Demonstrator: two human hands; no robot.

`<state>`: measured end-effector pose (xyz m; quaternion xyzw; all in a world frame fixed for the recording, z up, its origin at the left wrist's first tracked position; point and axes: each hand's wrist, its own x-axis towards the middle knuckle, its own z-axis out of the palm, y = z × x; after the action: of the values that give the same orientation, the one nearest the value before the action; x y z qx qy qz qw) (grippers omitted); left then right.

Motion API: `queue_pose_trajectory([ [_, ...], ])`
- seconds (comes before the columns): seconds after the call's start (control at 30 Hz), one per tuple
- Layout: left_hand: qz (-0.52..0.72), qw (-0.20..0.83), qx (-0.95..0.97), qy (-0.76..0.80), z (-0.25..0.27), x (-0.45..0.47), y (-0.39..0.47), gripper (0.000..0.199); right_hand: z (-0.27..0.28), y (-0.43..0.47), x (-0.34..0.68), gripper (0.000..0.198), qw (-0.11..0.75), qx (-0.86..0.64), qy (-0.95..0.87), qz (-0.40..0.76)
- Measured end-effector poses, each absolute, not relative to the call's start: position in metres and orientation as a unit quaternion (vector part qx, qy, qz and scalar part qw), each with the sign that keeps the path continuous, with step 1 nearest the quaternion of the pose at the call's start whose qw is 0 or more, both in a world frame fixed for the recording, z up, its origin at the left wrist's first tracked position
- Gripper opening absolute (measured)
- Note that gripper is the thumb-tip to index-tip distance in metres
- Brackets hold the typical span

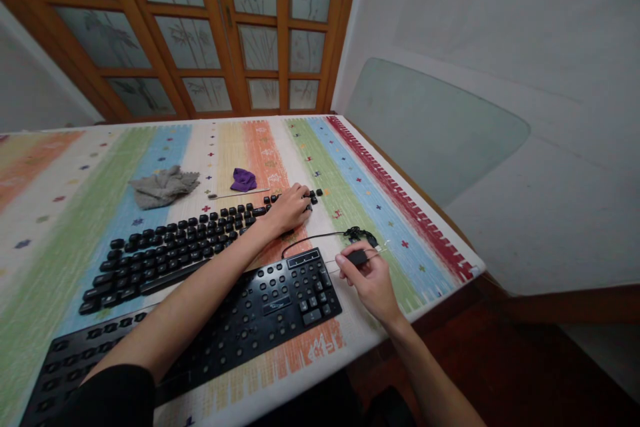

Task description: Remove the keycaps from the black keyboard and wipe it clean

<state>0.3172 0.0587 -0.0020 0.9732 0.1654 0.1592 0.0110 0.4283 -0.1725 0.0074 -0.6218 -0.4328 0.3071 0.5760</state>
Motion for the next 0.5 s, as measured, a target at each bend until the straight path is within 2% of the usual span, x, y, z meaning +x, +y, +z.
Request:
queue_pose_trajectory([
  [0.5,0.157,0.02,0.972,0.172,-0.003,0.3167,0.0579,0.019,0.0066,-0.1734,0.4258,0.027,0.555,-0.624,-0.442,0.326],
])
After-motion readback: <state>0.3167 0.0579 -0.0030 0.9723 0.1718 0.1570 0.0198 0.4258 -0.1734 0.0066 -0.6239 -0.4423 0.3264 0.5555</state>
